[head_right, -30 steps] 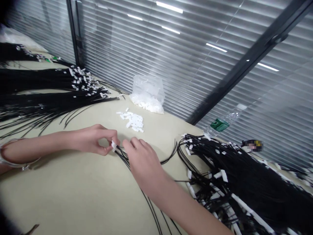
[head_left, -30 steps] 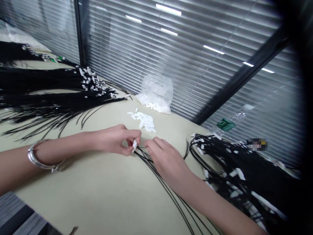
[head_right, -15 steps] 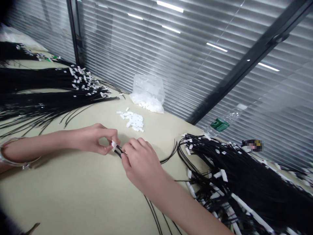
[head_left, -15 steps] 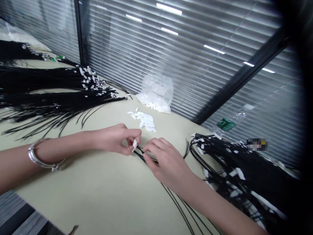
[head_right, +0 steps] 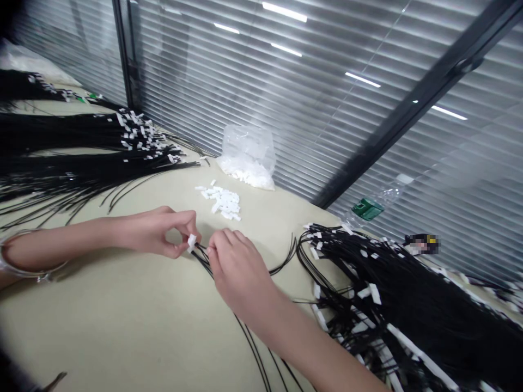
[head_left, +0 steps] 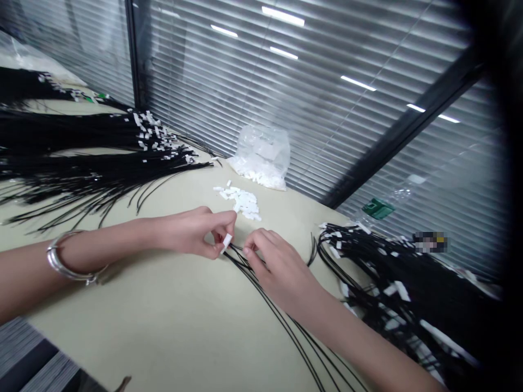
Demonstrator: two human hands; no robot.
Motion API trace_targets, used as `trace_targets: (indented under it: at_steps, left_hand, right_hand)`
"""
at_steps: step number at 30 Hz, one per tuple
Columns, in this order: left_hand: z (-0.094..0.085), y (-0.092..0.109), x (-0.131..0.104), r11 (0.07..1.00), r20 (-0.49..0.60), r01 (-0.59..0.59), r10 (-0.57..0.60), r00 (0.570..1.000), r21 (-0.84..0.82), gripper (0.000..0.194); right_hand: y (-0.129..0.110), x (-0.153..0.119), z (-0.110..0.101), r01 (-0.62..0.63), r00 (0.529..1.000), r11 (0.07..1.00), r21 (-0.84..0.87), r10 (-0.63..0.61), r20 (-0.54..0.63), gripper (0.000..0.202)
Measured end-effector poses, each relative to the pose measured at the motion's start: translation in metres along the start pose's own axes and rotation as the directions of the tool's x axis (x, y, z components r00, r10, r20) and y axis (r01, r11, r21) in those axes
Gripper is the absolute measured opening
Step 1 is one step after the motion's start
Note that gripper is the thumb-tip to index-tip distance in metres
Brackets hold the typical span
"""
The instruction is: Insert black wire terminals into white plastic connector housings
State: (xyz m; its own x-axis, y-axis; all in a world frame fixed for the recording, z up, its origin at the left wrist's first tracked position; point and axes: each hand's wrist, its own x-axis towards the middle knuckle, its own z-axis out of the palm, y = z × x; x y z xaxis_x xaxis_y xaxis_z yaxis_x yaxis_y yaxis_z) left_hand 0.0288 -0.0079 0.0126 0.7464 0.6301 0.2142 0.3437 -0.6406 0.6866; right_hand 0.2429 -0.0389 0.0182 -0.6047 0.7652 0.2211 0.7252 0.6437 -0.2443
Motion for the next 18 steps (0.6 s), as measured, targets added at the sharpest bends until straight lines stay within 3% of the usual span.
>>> trace_targets:
  at_steps: [13,16,18]
  left_hand:
    - [0.001,-0.003,0.001,0.999,-0.015,-0.023,0.023,1.0,-0.028,0.02]
    - [0.0,-0.003,0.001,0.998,-0.007,-0.026,0.026,1.0,-0.049,0.018]
    - [0.0,-0.004,0.001,0.998,-0.021,-0.04,0.039,0.999,-0.051,0.018]
  right_hand:
    - [0.001,0.0,-0.013,-0.09,0.995,0.991,0.095,0.087,0.043,0.013]
    - [-0.001,0.002,-0.029,-0.188,0.978,0.917,0.351,0.141,0.157,0.01]
    - [0.0,0.004,-0.043,-0.281,0.955,0.759,0.587,0.162,0.249,0.012]
